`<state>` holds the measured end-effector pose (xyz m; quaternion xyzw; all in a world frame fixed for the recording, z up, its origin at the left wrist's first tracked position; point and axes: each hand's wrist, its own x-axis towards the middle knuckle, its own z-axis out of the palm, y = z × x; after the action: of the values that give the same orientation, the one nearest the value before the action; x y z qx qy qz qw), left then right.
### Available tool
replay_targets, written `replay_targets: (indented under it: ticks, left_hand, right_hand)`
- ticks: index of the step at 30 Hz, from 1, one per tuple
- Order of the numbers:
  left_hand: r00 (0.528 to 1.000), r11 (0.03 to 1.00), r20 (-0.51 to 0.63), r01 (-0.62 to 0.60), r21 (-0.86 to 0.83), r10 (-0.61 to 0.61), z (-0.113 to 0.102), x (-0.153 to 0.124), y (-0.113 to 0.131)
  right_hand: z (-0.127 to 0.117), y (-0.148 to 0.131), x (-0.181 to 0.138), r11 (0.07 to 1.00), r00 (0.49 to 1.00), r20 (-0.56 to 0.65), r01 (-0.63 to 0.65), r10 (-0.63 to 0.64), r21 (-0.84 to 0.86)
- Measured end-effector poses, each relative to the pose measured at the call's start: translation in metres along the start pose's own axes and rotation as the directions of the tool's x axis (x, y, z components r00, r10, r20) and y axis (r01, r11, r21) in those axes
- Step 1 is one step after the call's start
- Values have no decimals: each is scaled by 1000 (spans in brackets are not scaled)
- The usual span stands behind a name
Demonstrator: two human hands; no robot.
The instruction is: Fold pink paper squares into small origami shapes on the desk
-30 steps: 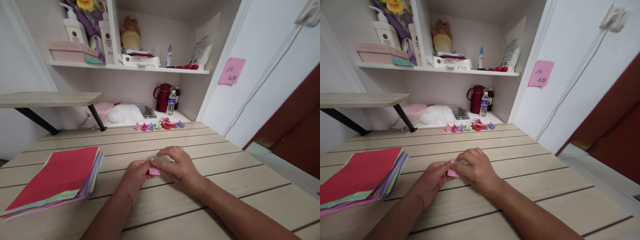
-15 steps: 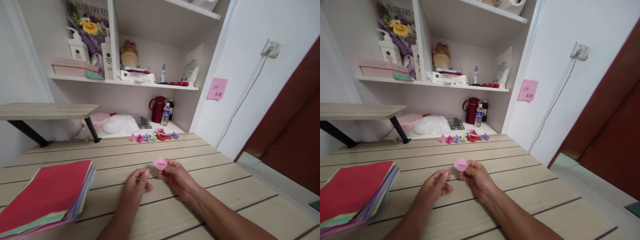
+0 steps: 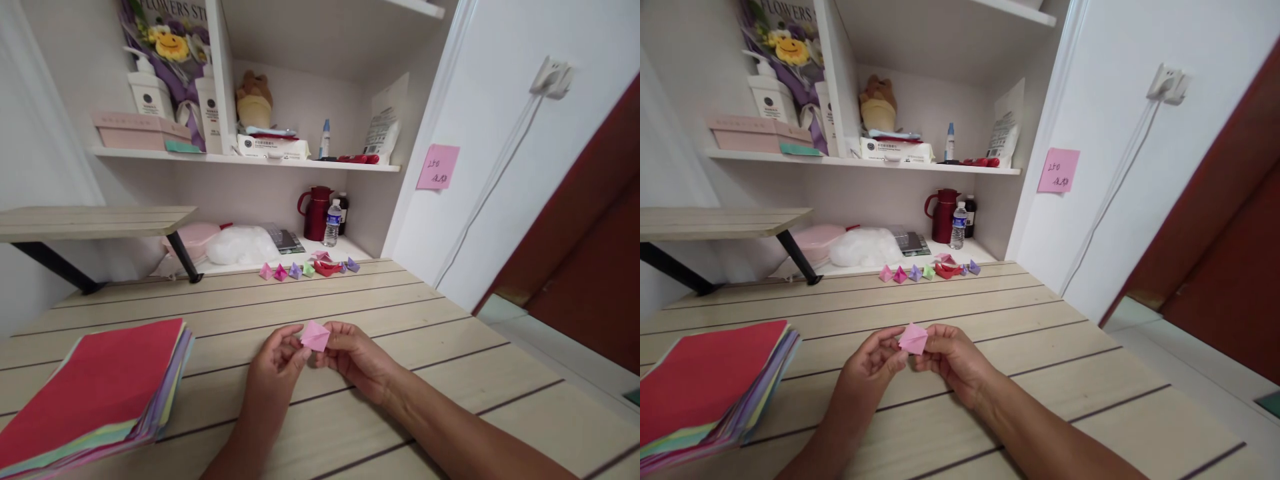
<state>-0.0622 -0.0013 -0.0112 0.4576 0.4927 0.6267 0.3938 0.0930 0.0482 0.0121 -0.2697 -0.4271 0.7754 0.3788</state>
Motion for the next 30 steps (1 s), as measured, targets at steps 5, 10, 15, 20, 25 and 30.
replay_targets:
  ticks: [5, 10, 15, 20, 25, 30]
  left_hand:
    - [998, 989, 40, -53, 138, 48, -1, -4, 7]
    - [996, 959, 47, -87, 269, 77, -3, -7, 16]
    - [994, 921, 91, -91, 380, 60, -10, 3, 12]
    - [994, 869, -39, -68, 490, 99, -29, 5, 26]
    - [964, 775, -174, -49, 630, 202, -43, -58, 61]
    - [902, 631, -72, -239, 738, 426, -41, -135, 64]
  right_hand:
    - [2, -2, -1, 999, 1000, -16, -18, 17, -49]
    - [4, -3, -2, 993, 999, -41, -26, 22, -117]
    - [2, -2, 2, 960, 993, -86, 49, -75, -277]
    - [13, -9, -7, 826, 953, -93, 200, -290, -526]
    - [37, -8, -71, 35, 752, 416, 502, -512, -864]
    - [39, 22, -130, -360, 644, 648, 539, -406, -761]
